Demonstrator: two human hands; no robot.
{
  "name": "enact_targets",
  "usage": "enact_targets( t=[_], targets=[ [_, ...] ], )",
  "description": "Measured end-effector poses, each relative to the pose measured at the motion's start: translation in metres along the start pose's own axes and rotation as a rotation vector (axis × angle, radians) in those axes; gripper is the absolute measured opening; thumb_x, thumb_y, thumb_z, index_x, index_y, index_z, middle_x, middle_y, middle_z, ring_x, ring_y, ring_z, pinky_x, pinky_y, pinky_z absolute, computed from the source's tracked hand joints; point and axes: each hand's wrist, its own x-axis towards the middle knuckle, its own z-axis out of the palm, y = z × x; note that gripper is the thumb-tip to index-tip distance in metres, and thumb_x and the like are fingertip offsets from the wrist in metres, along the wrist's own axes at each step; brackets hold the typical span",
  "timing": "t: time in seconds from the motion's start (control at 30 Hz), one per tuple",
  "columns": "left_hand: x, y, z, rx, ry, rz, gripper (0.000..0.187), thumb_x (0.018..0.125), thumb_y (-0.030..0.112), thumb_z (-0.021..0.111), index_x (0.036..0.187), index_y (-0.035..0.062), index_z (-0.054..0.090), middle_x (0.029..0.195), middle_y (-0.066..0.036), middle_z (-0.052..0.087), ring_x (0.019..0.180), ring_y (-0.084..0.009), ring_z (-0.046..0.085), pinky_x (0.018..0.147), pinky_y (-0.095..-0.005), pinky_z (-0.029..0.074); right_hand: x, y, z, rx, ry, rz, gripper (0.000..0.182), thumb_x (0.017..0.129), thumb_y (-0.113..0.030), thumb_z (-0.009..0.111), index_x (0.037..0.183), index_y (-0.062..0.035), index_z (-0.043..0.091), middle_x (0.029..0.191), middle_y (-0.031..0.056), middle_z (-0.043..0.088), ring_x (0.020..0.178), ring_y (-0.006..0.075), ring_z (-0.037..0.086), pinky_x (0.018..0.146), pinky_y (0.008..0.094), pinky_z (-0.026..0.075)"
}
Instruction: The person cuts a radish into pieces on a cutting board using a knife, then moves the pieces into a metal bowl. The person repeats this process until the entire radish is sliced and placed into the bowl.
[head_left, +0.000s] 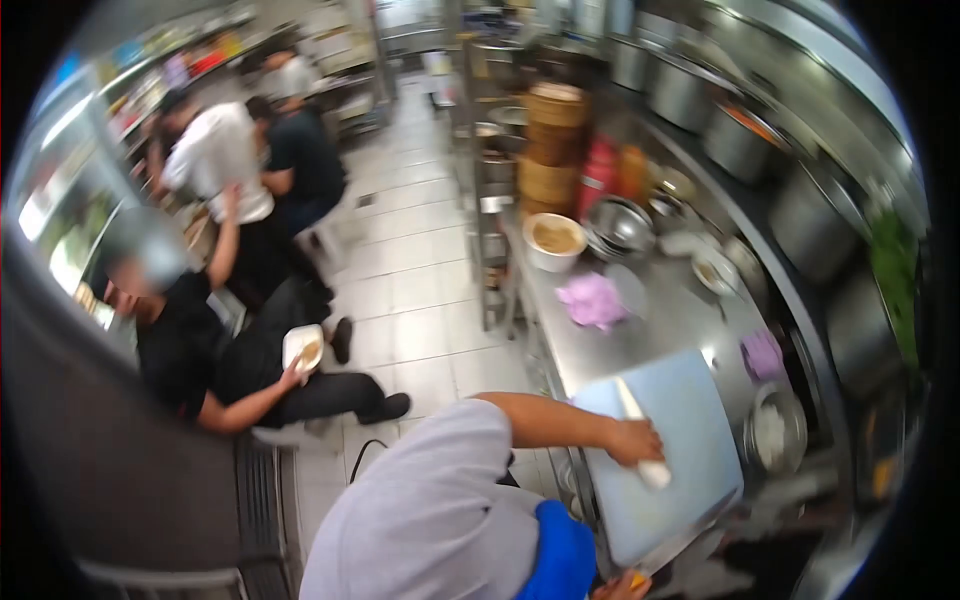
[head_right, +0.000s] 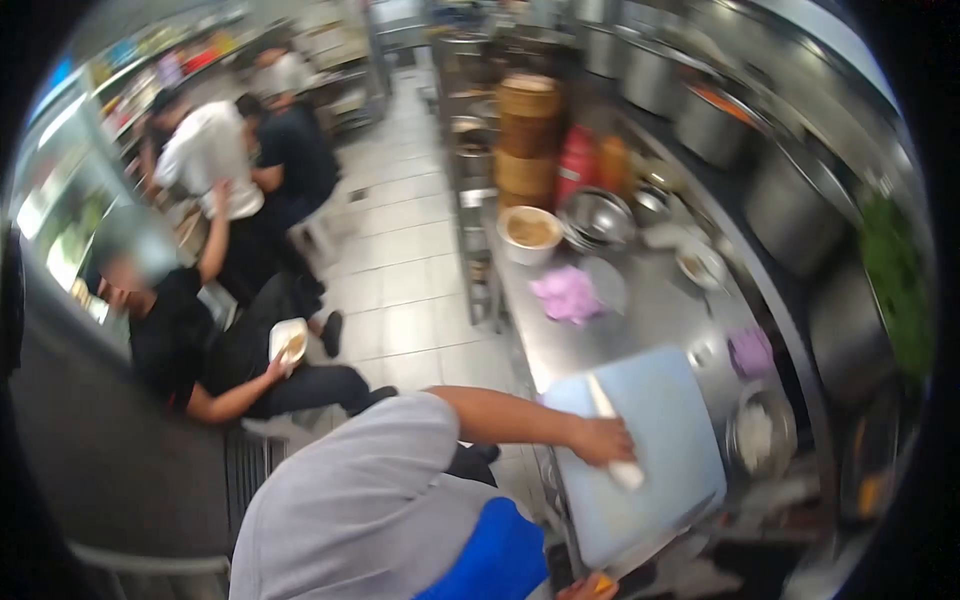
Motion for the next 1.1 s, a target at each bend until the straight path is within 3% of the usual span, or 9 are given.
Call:
enact_targets(
  t=[0.03,0.17,0.37,0.47,0.6,0.63,0.77,1.0,1.1],
  targets=[
    [-0.001,-0.004,0.007,0.025,0.057,-0.030,0.051,0.077,0.022,0.066,0.126,0.0112,0.056,0.117,-0.010,0.061,0.114,-0.0289,0.057,0.100,-0.0480,0.039,-0.009,-0.027,0.006,-0.039,-0.062,0.011,0.013,0.091,-0.014,0.056,0.097,-0.0106,0.046,0.071,0.0036,0.048,0.052,0.0113,0.044,0.042,0.0253,0.035],
    [-0.007,0.012,0.009,0.095,0.328,-0.077,0.072,0.076,0.028,0.073,0.140,0.0111,0.045,0.127,-0.015,0.055,0.129,-0.0316,0.045,0.110,-0.0508,0.031,0.039,-0.024,-0.009,-0.140,-0.234,-0.090,0.014,0.093,-0.016,0.056,0.099,-0.0085,0.046,0.072,0.0058,0.052,0.054,0.0144,0.047,0.043,0.0270,0.038],
    [-0.005,0.032,-0.007,-1.128,0.786,-0.532,0.092,0.086,0.045,0.069,0.153,0.0073,0.019,0.145,-0.019,0.040,0.140,-0.0311,0.032,0.113,-0.0585,0.023,0.106,-0.067,0.001,-0.203,-0.633,-0.158,0.024,0.095,-0.017,0.057,0.115,-0.0076,0.048,0.073,0.0056,0.053,0.051,0.0149,0.049,0.044,0.0266,0.041],
    [-0.042,0.060,-0.047,-1.835,0.699,-0.487,0.093,0.089,0.045,0.068,0.155,0.0080,0.012,0.148,-0.016,0.040,0.139,-0.0274,0.034,0.113,-0.0532,0.026,0.081,-0.126,0.040,-0.228,-0.810,-0.053,0.023,0.094,-0.015,0.060,0.113,-0.0086,0.049,0.071,0.0040,0.054,0.051,0.0127,0.049,0.043,0.0255,0.040],
    [-0.080,0.071,-0.050,-2.003,0.623,-0.309,0.066,0.092,0.038,0.066,0.146,0.0109,0.039,0.138,-0.005,0.054,0.132,-0.0191,0.045,0.105,-0.0440,0.036,0.062,-0.159,0.076,-0.304,-1.027,0.002,0.020,0.093,-0.014,0.061,0.109,-0.0085,0.050,0.067,0.0028,0.053,0.050,0.0118,0.049,0.043,0.0245,0.041],
    [-0.089,0.076,-0.050,-2.068,0.680,-0.285,0.049,0.095,0.032,0.063,0.137,0.0116,0.050,0.136,-0.001,0.056,0.126,-0.0169,0.051,0.101,-0.0418,0.039,0.065,-0.159,0.083,-0.348,-1.067,-0.009,0.020,0.093,-0.014,0.061,0.109,-0.0081,0.050,0.067,0.0026,0.053,0.050,0.0117,0.049,0.044,0.0244,0.041],
    [-0.121,0.078,-0.041,-2.112,0.841,-0.243,0.044,0.098,0.029,0.057,0.136,0.0088,0.051,0.139,-0.003,0.054,0.128,-0.0202,0.051,0.102,-0.0380,0.041,0.063,-0.172,0.102,-0.553,-1.142,-0.037,0.019,0.094,-0.015,0.061,0.108,-0.0053,0.052,0.067,0.0029,0.055,0.051,0.0124,0.050,0.044,0.0254,0.042],
    [-0.179,0.058,-0.013,-2.205,1.277,-0.028,0.039,0.101,0.030,0.051,0.136,0.0107,0.051,0.143,-0.006,0.050,0.129,-0.0250,0.050,0.105,-0.0426,0.044,0.083,-0.167,0.084,-0.786,-1.280,0.019,0.018,0.095,-0.020,0.061,0.101,-0.0049,0.053,0.070,0.0037,0.057,0.055,0.0129,0.053,0.047,0.0270,0.044],
    [-0.211,0.060,-0.011,-2.137,1.383,-0.197,0.039,0.103,0.035,0.045,0.133,0.0125,0.054,0.144,-0.006,0.049,0.128,-0.0246,0.051,0.109,-0.0449,0.039,0.086,-0.175,0.071,-0.825,-1.350,0.047,0.018,0.096,-0.022,0.060,0.099,-0.0055,0.053,0.072,0.0037,0.058,0.056,0.0127,0.053,0.048,0.0273,0.044]
  ],
)
